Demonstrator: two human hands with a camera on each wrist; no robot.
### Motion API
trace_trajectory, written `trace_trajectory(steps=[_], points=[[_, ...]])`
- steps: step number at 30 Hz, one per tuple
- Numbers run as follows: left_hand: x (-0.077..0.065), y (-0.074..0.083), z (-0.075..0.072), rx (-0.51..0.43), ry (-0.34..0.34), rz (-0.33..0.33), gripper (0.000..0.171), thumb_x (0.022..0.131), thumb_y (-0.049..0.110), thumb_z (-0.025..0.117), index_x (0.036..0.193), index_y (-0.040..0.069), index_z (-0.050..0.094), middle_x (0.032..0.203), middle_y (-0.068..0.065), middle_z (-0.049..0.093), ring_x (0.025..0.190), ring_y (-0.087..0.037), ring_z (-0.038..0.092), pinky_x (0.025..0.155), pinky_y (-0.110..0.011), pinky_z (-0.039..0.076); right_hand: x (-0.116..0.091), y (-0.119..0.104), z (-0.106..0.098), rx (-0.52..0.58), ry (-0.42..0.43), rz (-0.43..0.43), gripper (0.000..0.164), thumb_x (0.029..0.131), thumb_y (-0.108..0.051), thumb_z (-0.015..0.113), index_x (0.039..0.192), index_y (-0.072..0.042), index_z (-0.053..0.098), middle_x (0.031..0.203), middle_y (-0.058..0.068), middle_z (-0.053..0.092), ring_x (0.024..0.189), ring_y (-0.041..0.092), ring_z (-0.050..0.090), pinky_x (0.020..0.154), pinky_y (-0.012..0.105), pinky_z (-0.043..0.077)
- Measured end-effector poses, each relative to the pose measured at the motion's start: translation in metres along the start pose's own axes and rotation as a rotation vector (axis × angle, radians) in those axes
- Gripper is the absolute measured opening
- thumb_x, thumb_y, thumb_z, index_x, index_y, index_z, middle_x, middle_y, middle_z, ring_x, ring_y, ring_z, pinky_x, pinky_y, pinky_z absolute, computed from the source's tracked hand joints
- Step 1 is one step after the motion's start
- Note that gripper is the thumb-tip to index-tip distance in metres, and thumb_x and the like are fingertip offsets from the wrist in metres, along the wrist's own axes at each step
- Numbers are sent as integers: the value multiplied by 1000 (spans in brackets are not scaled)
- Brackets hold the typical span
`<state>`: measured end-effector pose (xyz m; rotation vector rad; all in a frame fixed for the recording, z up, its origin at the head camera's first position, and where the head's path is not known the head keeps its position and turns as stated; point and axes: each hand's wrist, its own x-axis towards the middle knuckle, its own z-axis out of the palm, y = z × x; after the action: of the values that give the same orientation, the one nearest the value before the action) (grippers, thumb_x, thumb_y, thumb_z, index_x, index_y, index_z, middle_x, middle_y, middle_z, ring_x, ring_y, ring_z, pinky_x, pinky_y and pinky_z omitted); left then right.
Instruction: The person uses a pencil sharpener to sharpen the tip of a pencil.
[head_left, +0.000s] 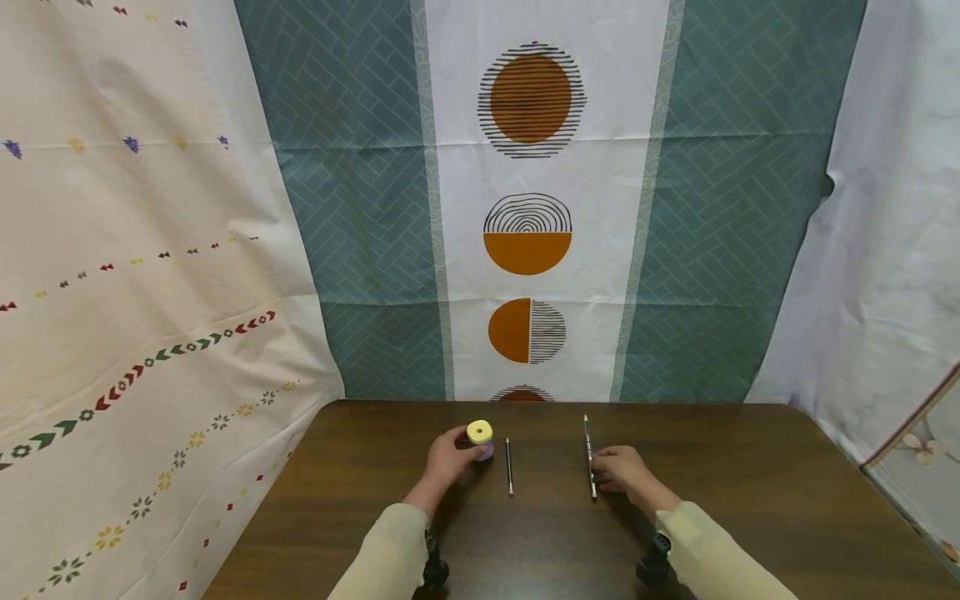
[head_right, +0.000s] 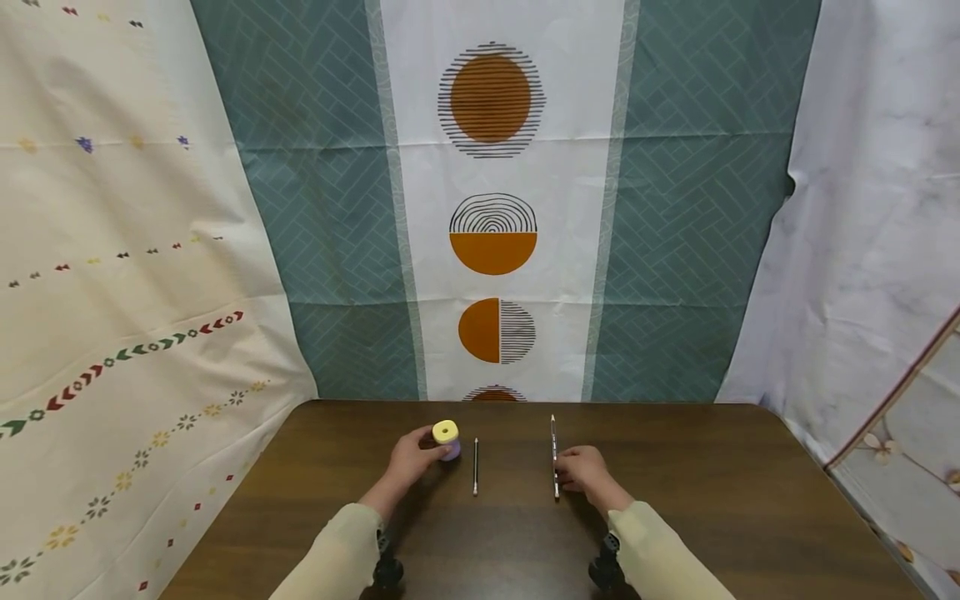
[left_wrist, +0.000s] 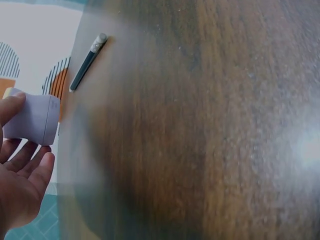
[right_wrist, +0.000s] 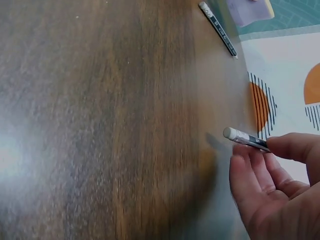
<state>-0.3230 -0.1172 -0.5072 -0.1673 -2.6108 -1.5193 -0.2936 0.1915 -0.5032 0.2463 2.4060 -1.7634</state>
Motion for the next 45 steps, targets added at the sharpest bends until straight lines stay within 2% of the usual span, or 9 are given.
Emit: trace_trajectory(steps=[5,12,26,35,40,45], points=[[-2,0,-6,8,13,3,54,87,14,80,131,-11,61,124,-29,69,113,-42,68,97,-52,55,-5,-4,-4,44,-11,15,35,97,-3,58,122,22,55,89,19,71,71,16,72,65,30,62],[-6,1,-17,-7,39,13,55,86,13,81,129,-13,61,123,-31,69,112,-43,69,97,-53,56,-11,-9,-8,33,-31,12,35,98,-4,58,122,21,54,92,21,73,73,18,74,66,32,62],[-20,11,-37,-20,26,-9,54,85,11,81,130,-12,61,125,-30,68,116,-44,67,96,-52,56,-33,-16,-17,63,-102,-61,34,98,-5,55,119,22,53,88,11,77,68,11,70,64,30,59],[-25,18,-47,-36,31,-23,54,85,11,80,131,-10,61,126,-29,68,117,-44,67,95,-49,58,-39,-22,-26,125,-145,-81,35,99,-5,55,122,21,50,89,6,77,71,11,70,64,29,57],[-30,25,-51,-41,23,-26,55,85,12,80,132,-10,60,128,-29,67,119,-45,66,96,-50,58,-45,-27,-32,101,-151,-101,38,100,-7,55,126,20,49,95,8,79,73,10,71,65,29,57],[-36,31,-55,-42,19,-26,56,85,11,80,133,-10,60,129,-30,66,121,-46,65,96,-50,58,-54,-32,-36,47,-114,-107,38,101,-11,57,128,16,54,101,11,79,77,11,72,67,31,57]])
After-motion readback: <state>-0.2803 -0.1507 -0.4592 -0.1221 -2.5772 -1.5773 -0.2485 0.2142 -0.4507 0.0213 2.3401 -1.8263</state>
